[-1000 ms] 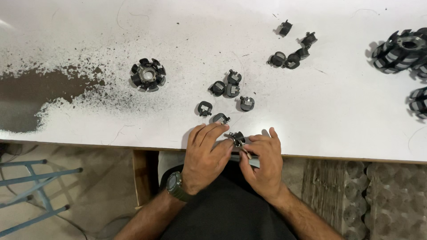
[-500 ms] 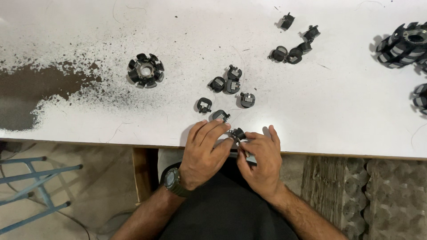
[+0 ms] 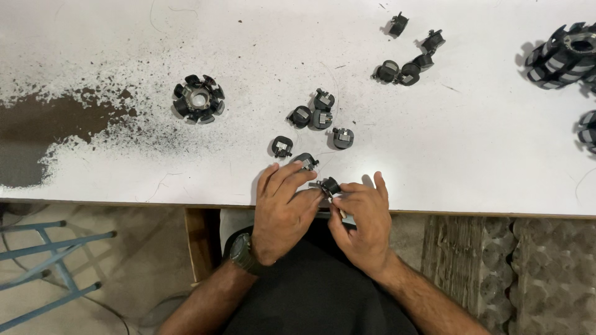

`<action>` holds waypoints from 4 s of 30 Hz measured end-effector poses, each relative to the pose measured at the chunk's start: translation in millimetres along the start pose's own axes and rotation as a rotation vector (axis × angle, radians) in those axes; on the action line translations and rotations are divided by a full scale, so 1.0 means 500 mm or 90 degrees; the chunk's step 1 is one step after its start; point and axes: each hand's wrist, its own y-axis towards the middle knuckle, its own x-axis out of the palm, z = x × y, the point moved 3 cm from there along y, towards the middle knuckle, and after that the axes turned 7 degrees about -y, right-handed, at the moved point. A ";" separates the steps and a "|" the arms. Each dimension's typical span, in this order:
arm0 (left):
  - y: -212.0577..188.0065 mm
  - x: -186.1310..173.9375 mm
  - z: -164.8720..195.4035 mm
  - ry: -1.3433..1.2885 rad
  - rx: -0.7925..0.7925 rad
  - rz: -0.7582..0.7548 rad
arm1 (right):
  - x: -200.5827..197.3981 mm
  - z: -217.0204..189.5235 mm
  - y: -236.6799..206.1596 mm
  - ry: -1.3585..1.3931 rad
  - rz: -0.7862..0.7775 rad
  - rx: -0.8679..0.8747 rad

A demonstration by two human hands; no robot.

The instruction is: The person uses a small abrasive block to deburr and smooth the edges of small black metal parts on a white table. They handle each part individually, rotating it to treat different edges, then place it aside and pick up the next one. Larger gear-like parts are also treated in the same way.

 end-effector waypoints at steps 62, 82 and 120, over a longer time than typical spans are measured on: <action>0.057 -0.053 0.020 0.073 0.105 -0.115 | -0.012 0.021 0.051 -0.094 -0.096 -0.003; 0.008 0.005 0.018 0.035 0.057 -0.004 | -0.022 0.004 -0.004 0.125 -0.012 -0.042; 0.102 -0.019 -0.005 0.172 -0.118 -0.123 | -0.058 0.056 0.026 -0.053 0.013 0.016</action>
